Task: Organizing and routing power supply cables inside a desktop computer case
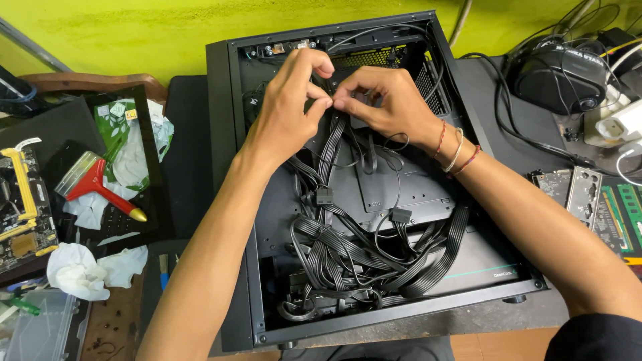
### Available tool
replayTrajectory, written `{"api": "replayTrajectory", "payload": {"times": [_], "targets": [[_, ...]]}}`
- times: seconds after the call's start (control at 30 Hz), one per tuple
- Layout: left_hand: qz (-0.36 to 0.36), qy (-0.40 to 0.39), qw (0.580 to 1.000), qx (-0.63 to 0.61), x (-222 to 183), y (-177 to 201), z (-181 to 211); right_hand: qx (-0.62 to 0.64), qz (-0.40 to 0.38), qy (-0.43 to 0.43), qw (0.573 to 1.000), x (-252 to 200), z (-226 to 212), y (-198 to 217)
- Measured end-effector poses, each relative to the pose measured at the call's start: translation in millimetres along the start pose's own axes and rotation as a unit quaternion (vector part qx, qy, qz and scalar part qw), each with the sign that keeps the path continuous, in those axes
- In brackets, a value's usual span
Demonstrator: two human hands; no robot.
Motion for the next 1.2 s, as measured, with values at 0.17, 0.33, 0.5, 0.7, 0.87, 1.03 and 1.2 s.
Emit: {"api": "replayTrajectory", "payload": {"times": [0.17, 0.33, 0.5, 0.7, 0.87, 1.03, 1.2], "targets": [[0.033, 0.005, 0.999, -0.003, 3, -6, -3, -0.039, -0.027, 0.001, 0.999, -2, -4, 0], [0.058, 0.035, 0.996, -0.058, 3, -7, -4, -0.017, -0.043, 0.106, 0.993, -2, -17, 0], [0.043, 0.133, 0.990, -0.021, -3, -10, 1, 0.010, 0.060, -0.087, 0.994, -8, 14, 9], [0.011, 0.272, 0.957, 0.105, -1, -30, -16, 0.028, 0.016, -0.053, 0.998, -6, 12, 5], [0.046, 0.251, 0.963, 0.081, 0, -28, -17, -0.003, -0.021, -0.026, 0.999, -4, 9, 3], [0.040, 0.249, 0.968, 0.001, -3, -23, -18, -0.025, -0.038, -0.002, 0.999, -3, 7, 2], [0.013, 0.148, 0.989, -0.018, -2, -13, -15, -0.030, -0.045, 0.019, 0.998, -3, 7, 1]]}}
Point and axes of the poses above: each hand's wrist, its own x-axis towards the middle knuckle, its own y-axis out of the back of the hand, z = x × y, the point moved 2 cm from there along x, towards the middle knuckle, and after that the axes turned 13 degrees about -z, right-handed, at the moved point
